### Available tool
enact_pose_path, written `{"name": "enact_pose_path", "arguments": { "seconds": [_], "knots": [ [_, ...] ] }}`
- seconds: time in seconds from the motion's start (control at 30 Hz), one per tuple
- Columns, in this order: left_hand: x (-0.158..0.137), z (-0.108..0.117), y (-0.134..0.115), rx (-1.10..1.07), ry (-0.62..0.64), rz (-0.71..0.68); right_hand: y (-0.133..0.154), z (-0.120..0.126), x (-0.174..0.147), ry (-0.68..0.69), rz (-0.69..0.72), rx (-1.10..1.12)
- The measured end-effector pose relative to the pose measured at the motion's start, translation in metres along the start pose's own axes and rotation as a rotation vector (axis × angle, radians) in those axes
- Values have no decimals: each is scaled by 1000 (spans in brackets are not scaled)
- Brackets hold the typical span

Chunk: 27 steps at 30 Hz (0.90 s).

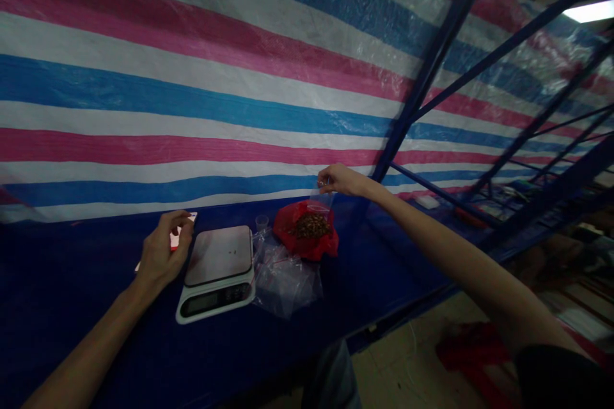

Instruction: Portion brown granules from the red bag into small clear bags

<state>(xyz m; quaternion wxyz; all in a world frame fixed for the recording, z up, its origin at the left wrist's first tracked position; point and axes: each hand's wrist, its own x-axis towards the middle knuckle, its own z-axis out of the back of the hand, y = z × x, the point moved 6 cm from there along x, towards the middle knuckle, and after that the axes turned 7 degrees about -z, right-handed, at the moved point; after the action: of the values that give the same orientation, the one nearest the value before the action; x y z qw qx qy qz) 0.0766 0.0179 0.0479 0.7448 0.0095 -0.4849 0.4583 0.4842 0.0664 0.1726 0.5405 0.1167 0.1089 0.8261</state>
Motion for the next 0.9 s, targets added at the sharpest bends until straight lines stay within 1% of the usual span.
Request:
{"name": "enact_pose_path", "arguments": {
  "seconds": [0.13,0.3,0.4,0.47,0.53,0.57,0.6,0.63,0.67,0.73,0.8,0.83,0.87,0.9],
  "knots": [
    [0,1,-3,-15,2,-21,8,4,-2,-4,16,-12],
    [0,0,-5,-11,10,0,9,1,-5,-28,-57,-30],
    [0,1,-3,-13,20,13,13,7,-6,-57,-68,-6],
    [0,1,-2,-14,16,9,21,15,-8,-109,-56,-2],
    [-1,2,0,-9,7,13,37,18,-18,-232,-46,-35],
    [-1,2,0,-5,5,16,47,15,-26,-310,-41,-64],
    [-1,2,1,-1,0,18,59,7,-36,-380,-32,-98],
    [-1,2,0,3,-4,18,72,-7,-48,-427,-16,-132],
    [0,2,-2,4,-6,16,85,-28,-59,-420,6,-167],
    [7,4,-9,1,-30,5,109,-85,-81,-267,83,-229],
    [15,12,-23,-7,-82,-24,124,-137,-102,-127,128,-287],
    [16,19,-34,-12,-114,-50,129,-155,-114,-100,140,-296],
    [12,26,-46,-14,-139,-68,133,-167,-126,-119,144,-281],
    [3,32,-60,-13,-154,-85,137,-173,-139,-176,126,-243]
  ]
}}
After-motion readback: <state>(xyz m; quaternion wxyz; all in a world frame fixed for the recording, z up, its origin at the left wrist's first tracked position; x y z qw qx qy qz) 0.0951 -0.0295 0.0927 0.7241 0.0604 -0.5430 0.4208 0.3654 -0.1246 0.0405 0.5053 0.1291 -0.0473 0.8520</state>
